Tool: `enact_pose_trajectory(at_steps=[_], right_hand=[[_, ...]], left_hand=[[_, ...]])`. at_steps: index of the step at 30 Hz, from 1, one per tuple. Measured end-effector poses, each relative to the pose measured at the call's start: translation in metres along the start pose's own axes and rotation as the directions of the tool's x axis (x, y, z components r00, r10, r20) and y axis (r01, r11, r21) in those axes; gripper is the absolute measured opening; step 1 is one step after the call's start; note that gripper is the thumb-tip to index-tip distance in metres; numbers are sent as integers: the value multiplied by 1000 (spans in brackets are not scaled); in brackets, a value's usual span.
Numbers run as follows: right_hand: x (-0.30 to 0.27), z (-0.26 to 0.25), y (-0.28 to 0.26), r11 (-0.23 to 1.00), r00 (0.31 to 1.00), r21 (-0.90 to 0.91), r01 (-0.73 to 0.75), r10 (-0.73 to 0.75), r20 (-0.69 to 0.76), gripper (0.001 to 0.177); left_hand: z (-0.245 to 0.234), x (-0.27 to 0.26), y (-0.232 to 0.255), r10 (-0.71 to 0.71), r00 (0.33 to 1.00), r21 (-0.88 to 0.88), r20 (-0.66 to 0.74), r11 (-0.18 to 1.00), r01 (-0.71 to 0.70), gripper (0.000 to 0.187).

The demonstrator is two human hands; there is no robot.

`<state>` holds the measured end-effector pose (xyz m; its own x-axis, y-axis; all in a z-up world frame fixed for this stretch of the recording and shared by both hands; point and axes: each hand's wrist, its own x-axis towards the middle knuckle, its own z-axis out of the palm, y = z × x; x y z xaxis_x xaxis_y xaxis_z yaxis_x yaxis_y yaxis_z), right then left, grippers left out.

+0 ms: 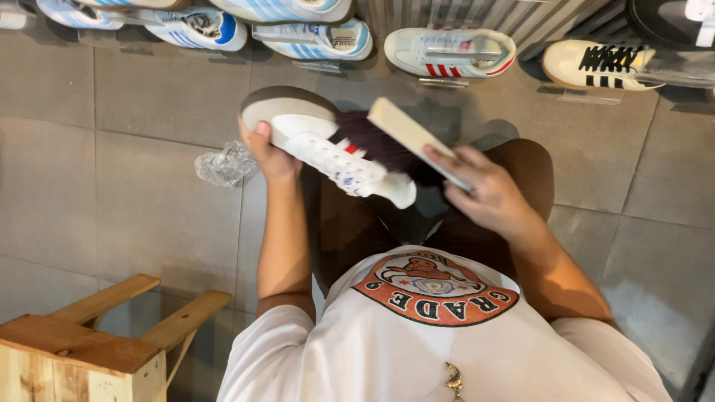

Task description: The person picks up a white sneaker with red stripes and uses a brush to clean its surface. They rotate the shoe to access different areas, then place it back on the shelf. Later, they sit on the floor and continue brushing another sneaker.

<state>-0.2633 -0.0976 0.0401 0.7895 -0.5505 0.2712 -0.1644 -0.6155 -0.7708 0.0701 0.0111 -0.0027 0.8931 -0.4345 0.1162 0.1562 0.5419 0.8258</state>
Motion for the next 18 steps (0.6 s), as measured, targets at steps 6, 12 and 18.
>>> enact_pose_trajectory(at_steps=[6, 12, 18], right_hand=[[-17, -14, 20, 937, 933, -165, -309, 333, 140, 58], [4, 3, -21, 998, 995, 58, 29, -23, -101, 51], [-7, 15, 29, 972, 998, 233, 16, -2, -63, 52]], left_hand=[[-14, 5, -1, -140, 974, -157, -177, 981, 112, 39], [3, -8, -13, -108, 993, -62, -38, 992, 106, 35], [11, 2, 10, 26, 999, -26, 19, 999, -26, 29]])
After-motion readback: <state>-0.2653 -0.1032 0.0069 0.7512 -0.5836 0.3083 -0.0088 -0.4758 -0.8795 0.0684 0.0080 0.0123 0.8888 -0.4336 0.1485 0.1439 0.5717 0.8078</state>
